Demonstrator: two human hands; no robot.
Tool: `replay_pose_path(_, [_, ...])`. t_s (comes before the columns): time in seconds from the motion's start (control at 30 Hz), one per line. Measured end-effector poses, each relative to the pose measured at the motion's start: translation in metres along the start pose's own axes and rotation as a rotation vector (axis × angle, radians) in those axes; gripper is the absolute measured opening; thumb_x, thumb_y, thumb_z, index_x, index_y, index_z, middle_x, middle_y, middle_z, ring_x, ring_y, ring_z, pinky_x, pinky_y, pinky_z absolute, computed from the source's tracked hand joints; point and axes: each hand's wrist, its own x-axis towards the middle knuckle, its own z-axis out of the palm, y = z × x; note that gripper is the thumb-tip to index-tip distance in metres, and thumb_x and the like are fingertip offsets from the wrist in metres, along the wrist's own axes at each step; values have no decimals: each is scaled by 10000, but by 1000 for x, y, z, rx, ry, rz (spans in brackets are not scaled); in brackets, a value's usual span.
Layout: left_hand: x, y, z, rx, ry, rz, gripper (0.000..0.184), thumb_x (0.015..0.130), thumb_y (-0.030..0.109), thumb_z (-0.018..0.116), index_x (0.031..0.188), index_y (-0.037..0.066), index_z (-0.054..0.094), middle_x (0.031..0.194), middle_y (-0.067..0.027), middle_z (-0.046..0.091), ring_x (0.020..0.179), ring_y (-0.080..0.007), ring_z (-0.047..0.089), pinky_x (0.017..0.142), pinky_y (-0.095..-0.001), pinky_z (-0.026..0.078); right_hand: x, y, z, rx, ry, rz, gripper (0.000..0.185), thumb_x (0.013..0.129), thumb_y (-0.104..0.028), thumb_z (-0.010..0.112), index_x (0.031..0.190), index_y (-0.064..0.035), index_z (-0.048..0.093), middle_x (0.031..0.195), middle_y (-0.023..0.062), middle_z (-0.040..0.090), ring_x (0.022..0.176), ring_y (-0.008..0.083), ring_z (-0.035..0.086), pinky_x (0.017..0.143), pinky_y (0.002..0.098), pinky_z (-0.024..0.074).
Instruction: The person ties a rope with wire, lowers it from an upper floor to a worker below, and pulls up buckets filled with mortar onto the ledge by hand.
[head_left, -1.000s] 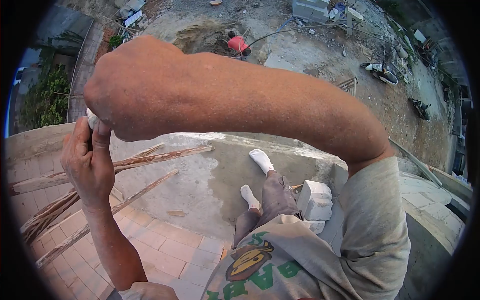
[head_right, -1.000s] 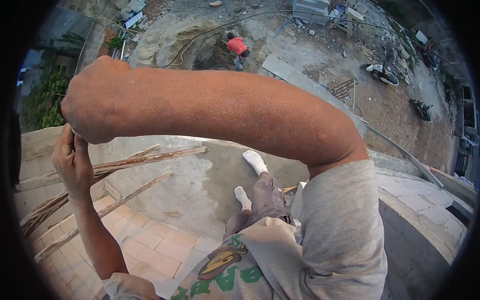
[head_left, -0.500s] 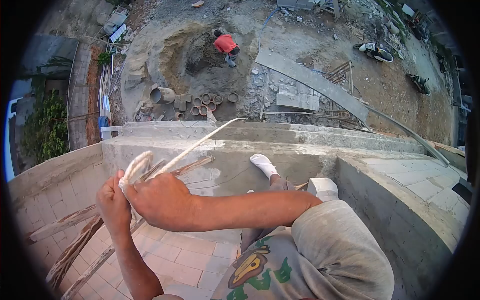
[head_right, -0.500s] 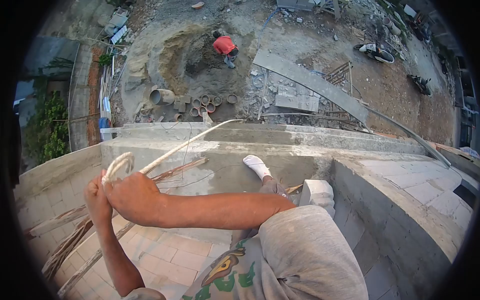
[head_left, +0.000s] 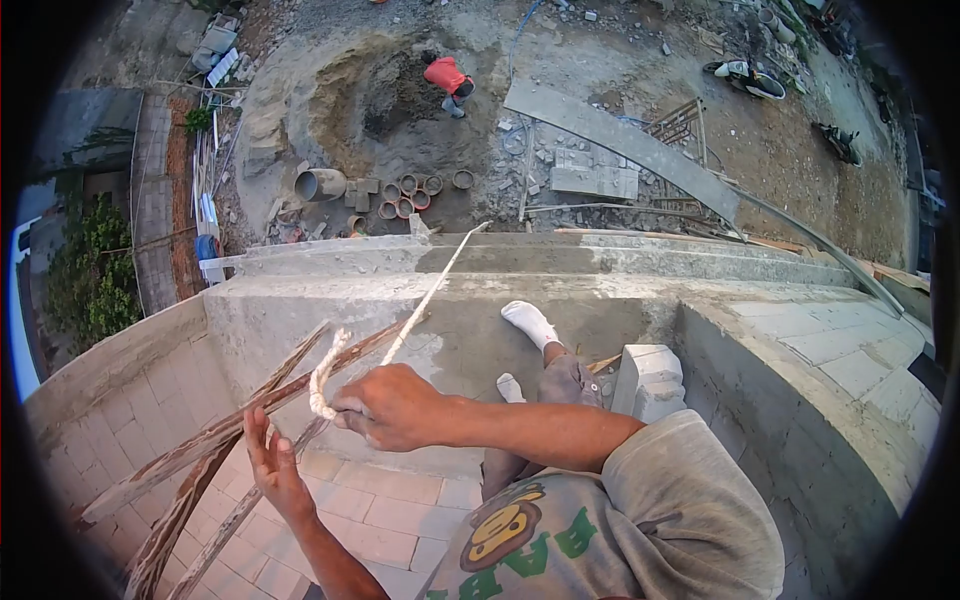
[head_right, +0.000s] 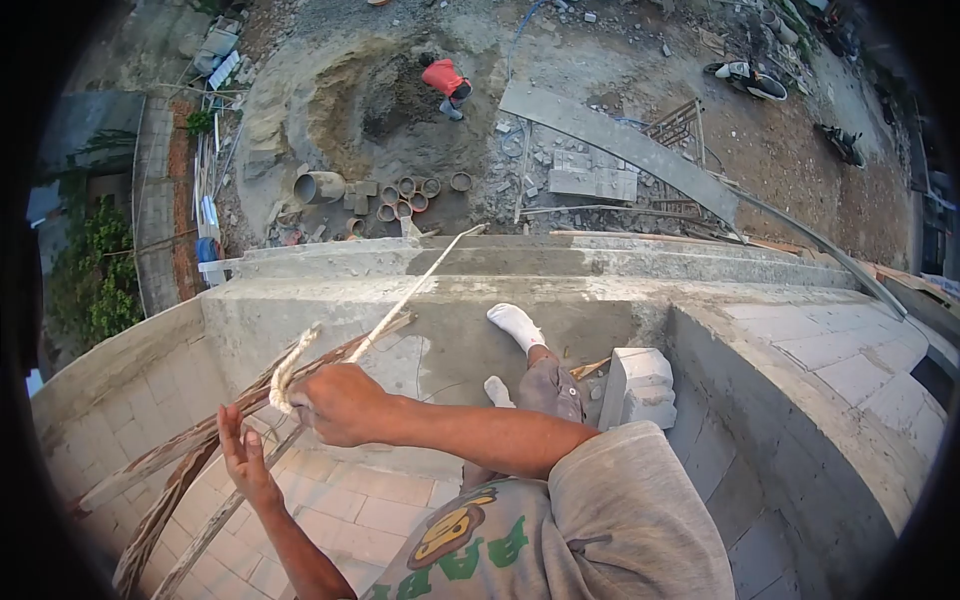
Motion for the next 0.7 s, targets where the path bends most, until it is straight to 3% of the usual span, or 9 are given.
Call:
replay_pose_path(0.03, [-1,9,10,70,-111,85,614,868,197,616,1410,99,345,1440,-136,356,1343,-265,315,1100,-421,240,1,2,-7,33,-40,2,144,805,-178,622,807,-34,620,681,152,591,629,335,576,575,430,421])
replay_pose_path(0.13, [12,28,38,147,-212,454,579,862,225,627,1386,138,398,1458,-123,332,1356,-282,295,1067,-466,293,5,4,-30,160,-177,27,175,810,-200,638,795,-26,623,630,125,554,591,262,533,569,374,397])
replay_pose_path(0.23, [25,41,45,158,-401,569,474,818,193,662,1271,131,538,1372,-112,457,1314,-311,365,1056,-454,307,12,4,-54,398,-340,72,203,817,-216,650,792,-16,629,601,46,528,592,140,467,562,318,371])
replay_pose_path(0.27, [27,49,47,176,-457,586,423,813,175,664,1225,126,581,1323,-105,514,1290,-308,403,1049,-446,316,14,0,-62,393,-395,149,173,790,-191,653,788,-18,641,606,44,525,604,141,471,584,317,381])
replay_pose_path(0.4, [26,83,44,323,-387,730,302,800,159,677,1097,111,653,1128,-66,642,1126,-227,562,941,-376,419,19,-7,-80,358,-448,258,144,778,-149,673,870,-38,680,636,17,556,613,100,476,578,286,386])
replay_pose_path(0.43, [24,82,44,273,-339,708,250,801,169,678,1041,101,661,1058,-60,653,1044,-228,587,884,-362,442,22,-7,-81,287,-466,250,183,792,-151,689,943,-49,699,653,15,588,614,85,495,566,279,388])
replay_pose_path(0.53, [12,66,46,174,-204,583,140,820,194,670,883,68,663,843,-39,662,787,-215,626,707,-325,488,27,-26,-70,-31,-452,48,160,781,-141,689,912,-49,701,668,54,613,585,133,525,570,290,403])
replay_pose_path(0.6, [6,61,48,173,-126,415,173,853,204,648,790,43,636,692,-21,631,601,-187,603,580,-305,487,34,-37,-61,-373,-461,-141,107,742,-135,670,832,-77,683,705,77,635,625,223,598,567,334,448])
replay_pose_path(0.7, [0,46,51,-247,-203,-162,256,891,226,598,710,45,602,611,-1,574,500,-138,550,456,-270,428,30,-47,-41,-808,-461,-334,103,711,-126,640,810,-104,656,722,64,630,668,258,626,560,375,475])
